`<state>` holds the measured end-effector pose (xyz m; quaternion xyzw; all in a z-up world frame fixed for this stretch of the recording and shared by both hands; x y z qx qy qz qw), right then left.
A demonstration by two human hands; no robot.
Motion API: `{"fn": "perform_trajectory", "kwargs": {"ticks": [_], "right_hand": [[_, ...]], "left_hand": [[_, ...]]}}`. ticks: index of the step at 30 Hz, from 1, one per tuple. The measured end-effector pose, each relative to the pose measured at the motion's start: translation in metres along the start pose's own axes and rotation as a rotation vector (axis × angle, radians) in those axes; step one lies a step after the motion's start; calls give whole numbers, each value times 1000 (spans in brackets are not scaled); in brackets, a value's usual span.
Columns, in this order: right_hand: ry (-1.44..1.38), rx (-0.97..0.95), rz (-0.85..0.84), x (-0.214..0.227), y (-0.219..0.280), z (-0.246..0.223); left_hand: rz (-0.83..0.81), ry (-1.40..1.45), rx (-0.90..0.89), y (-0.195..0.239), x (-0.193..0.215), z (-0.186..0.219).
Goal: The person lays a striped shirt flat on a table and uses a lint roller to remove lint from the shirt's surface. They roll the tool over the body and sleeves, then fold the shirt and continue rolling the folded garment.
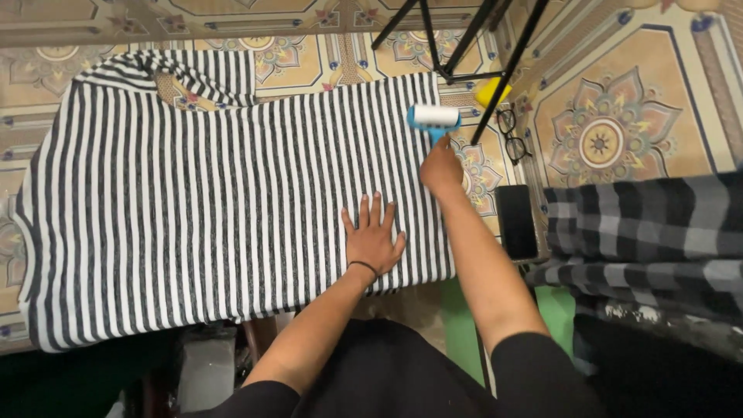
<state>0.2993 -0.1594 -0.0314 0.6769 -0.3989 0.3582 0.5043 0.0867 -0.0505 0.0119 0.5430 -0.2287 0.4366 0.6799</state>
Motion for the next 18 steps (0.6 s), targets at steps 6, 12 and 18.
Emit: {"fn": "perform_trajectory", "kwargs": {"ticks": [6, 12, 18], "right_hand": [[-12, 39, -37, 6, -34, 1], [-51, 35, -90, 21, 64, -13], [-34, 46, -70, -37, 145, 34]], "left_hand": [[-8, 5, 15, -2, 1, 0], [-1, -24, 45, 1, 2, 3], [61, -45, 73, 0, -3, 5]]}}
Point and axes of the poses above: each hand's wrist, its own y-axis away from the middle knuckle, its own x-axis out of the back of the hand, z = x × y, the point moved 5 cm from there along -y, towards the middle knuckle, and after that the axes turned 11 degrees about -z, right-handed, at the moved point
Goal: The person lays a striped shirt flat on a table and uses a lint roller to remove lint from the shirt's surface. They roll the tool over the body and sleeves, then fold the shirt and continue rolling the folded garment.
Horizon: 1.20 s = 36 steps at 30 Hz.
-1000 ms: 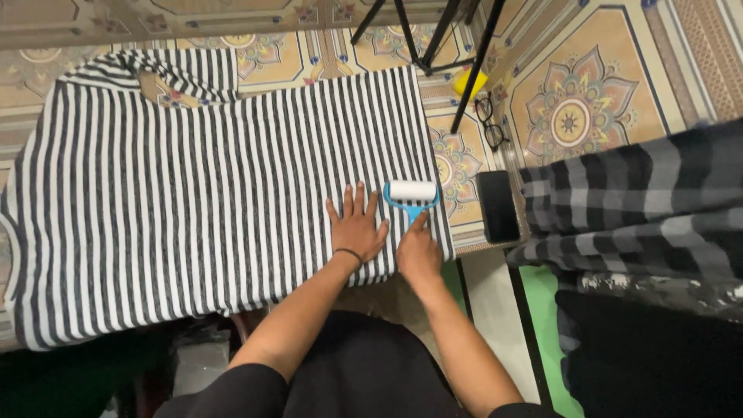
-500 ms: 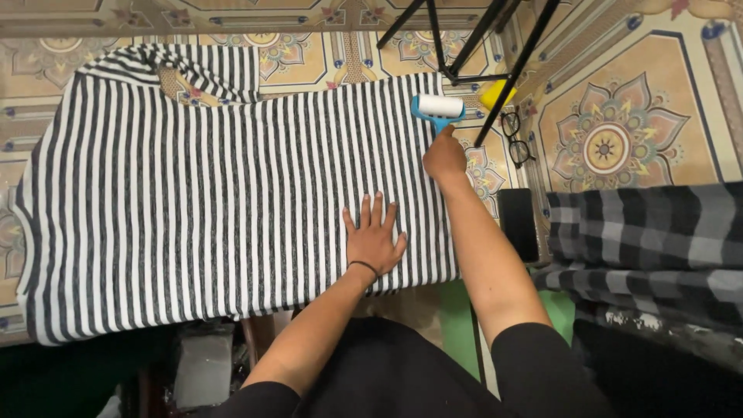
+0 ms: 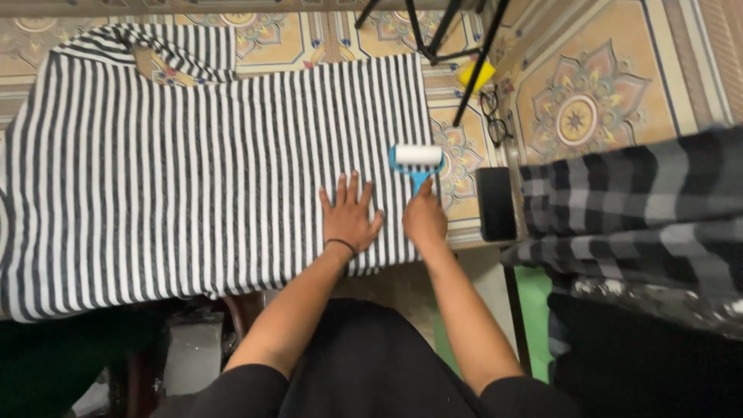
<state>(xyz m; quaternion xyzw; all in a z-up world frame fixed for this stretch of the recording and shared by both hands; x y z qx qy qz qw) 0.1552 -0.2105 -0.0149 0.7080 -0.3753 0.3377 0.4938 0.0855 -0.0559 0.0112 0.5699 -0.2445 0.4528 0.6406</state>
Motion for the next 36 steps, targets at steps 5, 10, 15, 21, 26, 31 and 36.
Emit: {"fn": "perform_trajectory", "kwargs": {"ticks": [5, 10, 15, 21, 26, 31, 36], "right_hand": [[-27, 23, -54, -1, 66, 16], [-36, 53, -78, 0, 101, 38], [-125, 76, -31, -4, 115, 68], [-20, 60, 151, 1, 35, 95], [26, -60, 165, 17, -56, 118], [82, -162, 306, 52, -30, 65], [101, 186, 337, 7, 19, -57]], "left_hand": [[35, -21, 31, -2, -8, 1], [63, -25, 52, -5, -17, 1], [130, -66, 192, 2, -20, 3], [135, 5, 264, 1, -30, 0], [314, 152, 162, -13, -58, -26], [564, 604, -103, -19, -62, -110], [865, 299, 243, 32, -40, -267]]}}
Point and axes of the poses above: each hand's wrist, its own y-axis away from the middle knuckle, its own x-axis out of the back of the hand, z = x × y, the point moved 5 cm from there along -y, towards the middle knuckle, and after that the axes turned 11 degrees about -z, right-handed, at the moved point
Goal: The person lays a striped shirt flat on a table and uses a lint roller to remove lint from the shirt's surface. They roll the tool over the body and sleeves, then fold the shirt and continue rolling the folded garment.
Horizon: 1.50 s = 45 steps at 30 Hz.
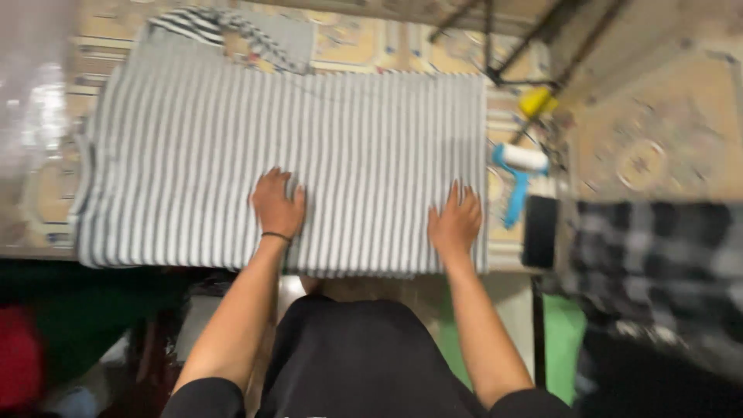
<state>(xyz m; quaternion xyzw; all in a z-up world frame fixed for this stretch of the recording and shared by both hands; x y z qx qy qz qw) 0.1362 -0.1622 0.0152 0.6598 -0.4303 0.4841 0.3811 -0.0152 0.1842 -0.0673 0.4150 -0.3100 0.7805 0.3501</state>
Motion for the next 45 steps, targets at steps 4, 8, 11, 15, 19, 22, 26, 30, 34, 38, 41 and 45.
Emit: {"fn": "perform_trajectory", "kwargs": {"ticks": [4, 8, 11, 15, 19, 22, 26, 30, 34, 38, 41, 45], "right_hand": [[-148, 136, -116, -36, -5, -84], [-62, 165, -178, -58, -49, -125], [19, 25, -342, -76, -77, -136], [49, -88, -419, -62, -95, -154], [7, -93, -403, -56, -130, -161], [40, -160, -386, -54, -168, -165], [35, -146, -390, -47, -222, -172], [35, -93, -452, -40, -270, -182], [39, -84, -441, -42, -294, -182], [32, -48, -446, -45, -307, -180], [31, -51, -422, -51, -309, -176], [11, -26, -400, -49, -305, -177]], "left_hand": [[-217, -133, 356, -20, 71, -86], [-404, -253, 453, -45, 96, -128], [-532, -311, 489, -65, 107, -129], [-613, -253, 540, -93, 116, -115], [-639, -248, 521, -132, 114, -114], [-633, -256, 507, -168, 104, -117], [-588, -262, 494, -214, 86, -120], [-571, -273, 495, -256, 76, -118], [-562, -256, 495, -283, 68, -116], [-530, -289, 488, -298, 57, -121], [-493, -278, 458, -298, 52, -127], [-344, -73, 320, -287, 48, -139]]}}
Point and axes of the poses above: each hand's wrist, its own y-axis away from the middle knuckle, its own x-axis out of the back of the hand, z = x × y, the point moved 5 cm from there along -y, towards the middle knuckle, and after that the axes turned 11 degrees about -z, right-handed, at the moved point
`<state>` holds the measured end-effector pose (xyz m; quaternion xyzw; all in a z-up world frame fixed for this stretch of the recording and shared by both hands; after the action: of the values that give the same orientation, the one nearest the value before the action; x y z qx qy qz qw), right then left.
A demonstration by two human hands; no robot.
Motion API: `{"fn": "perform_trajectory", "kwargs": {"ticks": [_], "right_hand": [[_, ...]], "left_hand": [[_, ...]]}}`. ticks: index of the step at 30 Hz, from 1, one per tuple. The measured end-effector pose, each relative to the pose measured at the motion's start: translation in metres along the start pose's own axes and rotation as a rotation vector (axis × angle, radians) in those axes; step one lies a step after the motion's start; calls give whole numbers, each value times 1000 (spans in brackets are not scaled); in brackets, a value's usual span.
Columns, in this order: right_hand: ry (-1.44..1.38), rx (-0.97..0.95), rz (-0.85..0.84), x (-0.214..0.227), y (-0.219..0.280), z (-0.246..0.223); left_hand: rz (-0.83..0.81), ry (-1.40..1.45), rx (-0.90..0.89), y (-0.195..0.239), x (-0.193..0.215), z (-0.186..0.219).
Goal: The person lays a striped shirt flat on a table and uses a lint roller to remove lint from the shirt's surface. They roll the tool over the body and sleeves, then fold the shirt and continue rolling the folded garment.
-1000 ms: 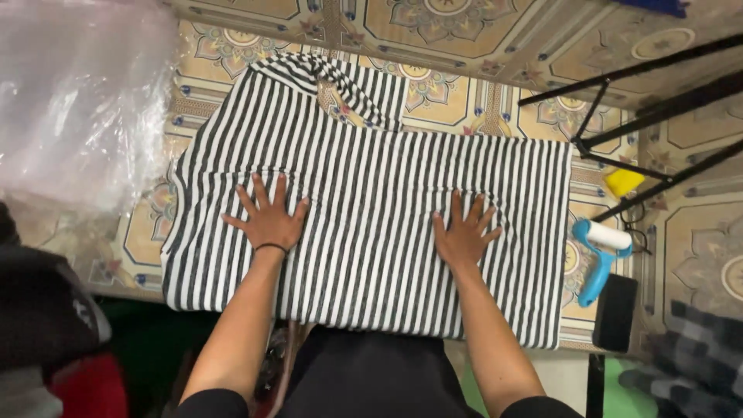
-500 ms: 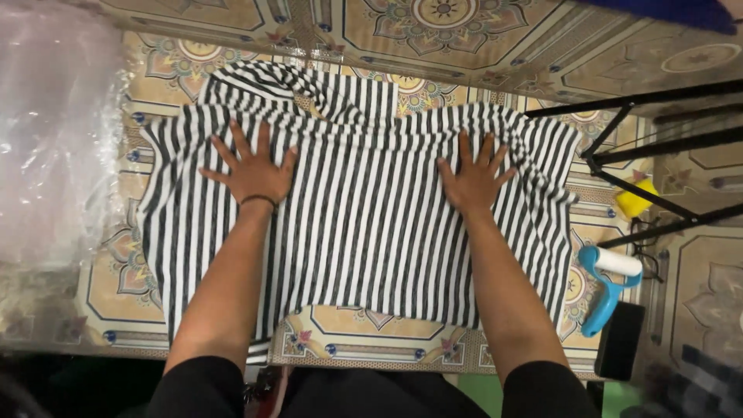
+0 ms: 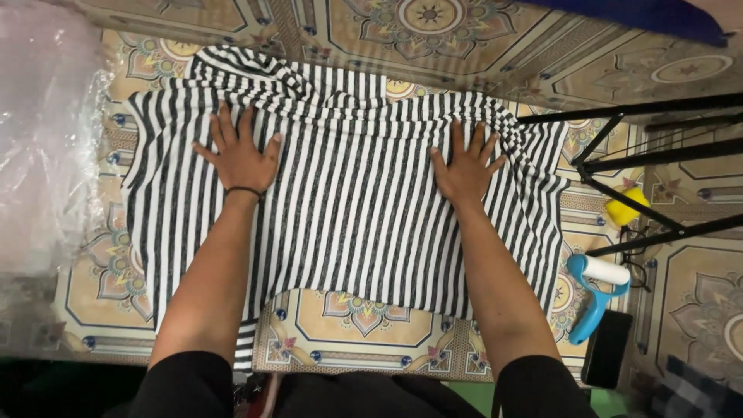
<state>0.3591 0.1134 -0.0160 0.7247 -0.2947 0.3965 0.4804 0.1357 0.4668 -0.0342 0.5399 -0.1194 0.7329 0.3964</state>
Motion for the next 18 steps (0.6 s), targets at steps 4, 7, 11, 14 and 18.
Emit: {"fn": "perform_trajectory", "kwargs": {"ticks": [4, 7, 11, 14, 18], "right_hand": [[-21, 215, 461, -24, 16, 8], [25, 269, 485, -44, 60, 2], [-40, 170, 280, -73, 126, 11], [-37, 59, 104, -93, 173, 30], [-21, -40, -16, -114, 206, 53]], "left_hand": [[311, 28, -237, 37, -13, -19], [330, -94, -314, 92, -21, -12], [-42, -143, -187, 158, -25, -5], [-256, -274, -89, 192, -30, -16], [-291, -403, -65, 211, -34, -33]]}}
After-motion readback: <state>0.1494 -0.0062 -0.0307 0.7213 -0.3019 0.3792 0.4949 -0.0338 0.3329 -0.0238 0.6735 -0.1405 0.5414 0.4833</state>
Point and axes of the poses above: each hand's wrist, its own y-axis away from the middle knuckle, its own x-axis out of the back of the hand, z = x × y, the point moved 5 cm from there along -y, towards the middle knuckle, and after that the axes turned 11 degrees about -z, right-handed, at the moved point
